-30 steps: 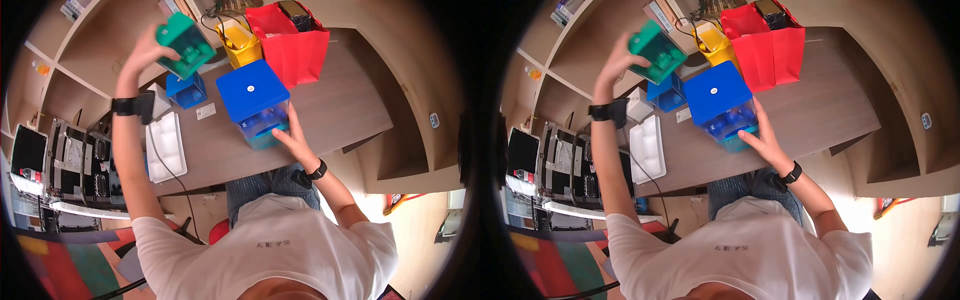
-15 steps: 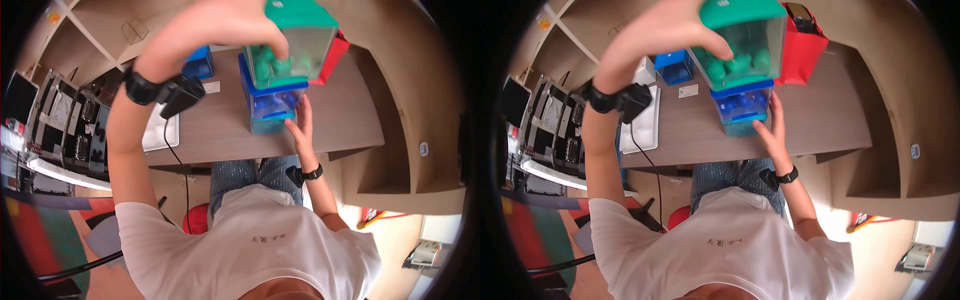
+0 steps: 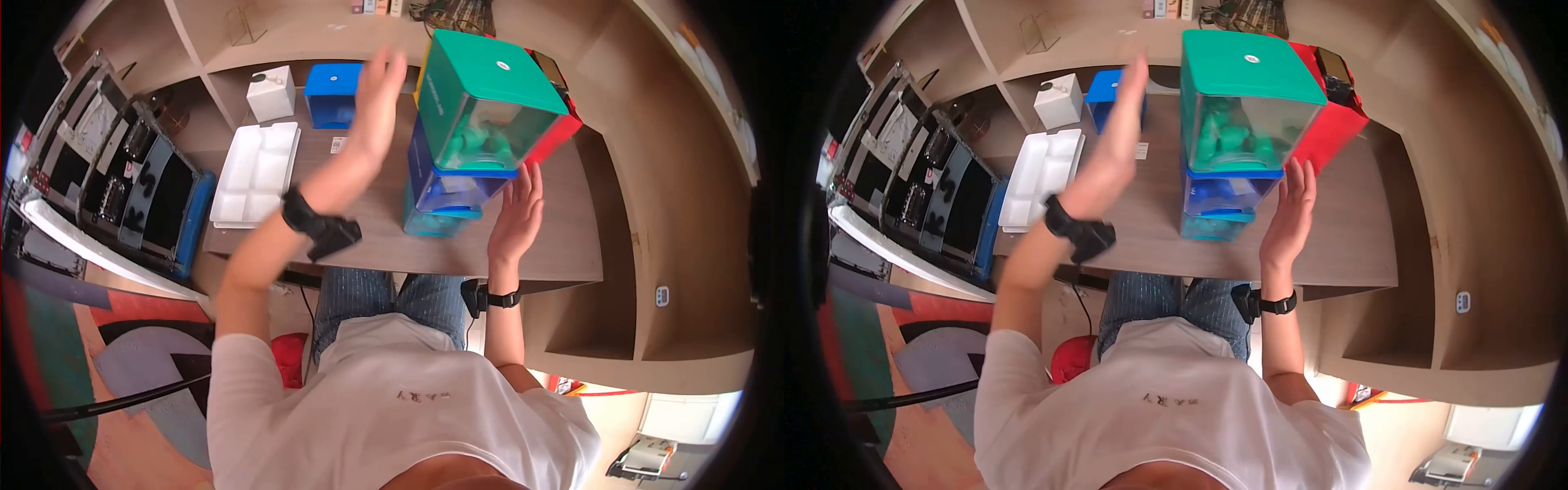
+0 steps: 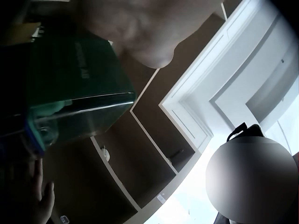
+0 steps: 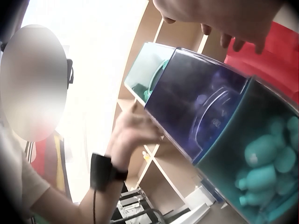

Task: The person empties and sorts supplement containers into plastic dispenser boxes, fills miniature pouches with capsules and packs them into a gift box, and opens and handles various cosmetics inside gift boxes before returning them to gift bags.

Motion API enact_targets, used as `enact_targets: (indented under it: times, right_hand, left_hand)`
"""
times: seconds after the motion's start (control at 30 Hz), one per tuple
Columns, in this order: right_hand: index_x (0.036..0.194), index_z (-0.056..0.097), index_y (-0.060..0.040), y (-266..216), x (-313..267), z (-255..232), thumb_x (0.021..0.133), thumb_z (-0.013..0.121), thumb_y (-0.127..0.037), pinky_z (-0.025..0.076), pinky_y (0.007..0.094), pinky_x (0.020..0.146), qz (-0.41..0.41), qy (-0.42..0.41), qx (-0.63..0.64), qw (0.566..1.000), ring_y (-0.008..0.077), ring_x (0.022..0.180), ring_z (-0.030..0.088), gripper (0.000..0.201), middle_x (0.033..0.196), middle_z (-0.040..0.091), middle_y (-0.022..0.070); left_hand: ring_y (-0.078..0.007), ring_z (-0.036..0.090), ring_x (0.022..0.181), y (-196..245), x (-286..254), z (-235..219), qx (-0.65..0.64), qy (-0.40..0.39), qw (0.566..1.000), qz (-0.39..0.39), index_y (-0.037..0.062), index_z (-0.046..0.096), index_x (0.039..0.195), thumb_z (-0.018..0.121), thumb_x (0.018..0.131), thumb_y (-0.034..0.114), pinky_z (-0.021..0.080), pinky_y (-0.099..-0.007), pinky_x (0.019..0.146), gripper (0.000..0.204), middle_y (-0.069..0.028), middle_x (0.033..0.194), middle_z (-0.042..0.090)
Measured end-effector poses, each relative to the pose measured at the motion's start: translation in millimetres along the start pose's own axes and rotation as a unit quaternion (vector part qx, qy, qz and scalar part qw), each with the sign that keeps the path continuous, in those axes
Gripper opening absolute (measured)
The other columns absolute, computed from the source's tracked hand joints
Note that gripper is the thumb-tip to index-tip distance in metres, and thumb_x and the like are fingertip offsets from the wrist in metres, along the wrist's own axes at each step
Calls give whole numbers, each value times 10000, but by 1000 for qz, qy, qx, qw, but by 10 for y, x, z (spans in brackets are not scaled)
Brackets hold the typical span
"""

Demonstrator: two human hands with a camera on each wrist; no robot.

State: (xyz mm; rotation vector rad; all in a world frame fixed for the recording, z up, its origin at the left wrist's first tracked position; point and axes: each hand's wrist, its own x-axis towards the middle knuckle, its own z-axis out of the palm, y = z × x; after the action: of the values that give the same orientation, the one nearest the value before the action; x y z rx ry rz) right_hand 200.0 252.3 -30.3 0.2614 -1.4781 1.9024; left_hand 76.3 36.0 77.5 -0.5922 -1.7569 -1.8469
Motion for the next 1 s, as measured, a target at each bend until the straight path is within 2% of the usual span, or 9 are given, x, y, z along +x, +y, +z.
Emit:
enact_targets:
  times: [0.07, 0.13, 0.2, 0.33, 0.4, 0.43, 0.57, 0.8, 1.0]
  right_hand:
    - [1598, 328, -70, -43, 160, 87, 1066, 380, -567, 179, 471, 1238, 121, 47, 110, 985, 302, 1498, 353, 730, 1627, 374, 162]
    - [1561, 403, -79, -2, 382, 56, 1085, 373, -543, 271, 455, 1195, 150, 4, 135, 979, 289, 1438, 426, 665, 1581, 442, 135]
    - [1511, 467, -83, -109, 517, 130, 1083, 400, -529, 342, 443, 1154, 270, 32, 201, 941, 281, 1374, 489, 622, 1506, 521, 110]
    - [1485, 496, -98, -61, 556, 256, 1064, 437, -537, 380, 466, 1130, 214, -12, 133, 968, 290, 1333, 499, 611, 1463, 533, 106]
    - [1477, 492, -95, -55, 512, 163, 1058, 463, -523, 368, 467, 1144, 229, -14, 143, 963, 279, 1352, 486, 599, 1482, 518, 100]
    - [1477, 492, -95, -75, 481, 126, 1058, 463, -523, 368, 467, 1144, 232, -13, 140, 962, 279, 1352, 486, 599, 1482, 518, 100]
    - [1510, 453, -100, -161, 491, -16, 1065, 448, -512, 360, 468, 1153, 259, -10, 154, 954, 274, 1382, 461, 606, 1520, 486, 84]
    - [1504, 459, -92, -248, 635, -416, 1071, 431, -507, 352, 463, 1157, 255, -17, 143, 956, 268, 1385, 456, 600, 1531, 478, 82]
    - [1466, 501, -124, -193, 735, -786, 1059, 443, -539, 355, 441, 1136, 267, 6, 162, 950, 257, 1341, 484, 583, 1481, 524, 66]
  left_hand:
    - [-260, 250, 1501, -55, -518, -23, -96, -45, 971, -215, 22, 294, 1563, 440, 992, 690, 191, -424, 1224, 891, -164, 1601, 290]
    - [-240, 56, 1601, -237, -946, 47, -201, -84, 883, -416, 87, 118, 1665, 360, 968, 807, 63, -444, 1281, 1031, -128, 1743, 58]
    - [-253, 294, 1525, -977, -1147, 235, -375, -149, 824, -397, 66, 219, 1639, 363, 1008, 750, 232, -395, 1243, 942, -141, 1688, 257]
    - [-264, 365, 1477, -653, -1228, 483, -279, -13, 874, -398, 10, 219, 1620, 399, 1034, 678, 289, -377, 1213, 907, -161, 1640, 323]
    - [-375, 407, 1436, -462, -1242, 531, -201, 63, 891, -403, -8, 350, 1553, 418, 1042, 609, 338, -399, 1160, 804, -278, 1546, 395]
    - [-380, 291, 1516, -475, -1264, 588, -149, 66, 896, -412, 15, 257, 1606, 396, 1025, 655, 254, -467, 1213, 875, -254, 1628, 299]
    - [-373, 162, 1565, -464, -1374, 766, -128, 17, 890, -438, 44, 139, 1643, 340, 995, 735, 104, -651, 1210, 968, -183, 1697, 198]
    - [-380, 124, 1571, -351, -1365, 1167, -97, -15, 895, -435, 53, 111, 1648, 317, 1012, 723, 120, -665, 1199, 946, -173, 1709, 158]
    - [-401, 152, 1560, -548, -1395, 1355, 6, -58, 943, -327, 23, 197, 1622, 297, 1066, 608, 141, -704, 1175, 814, -184, 1704, 167]
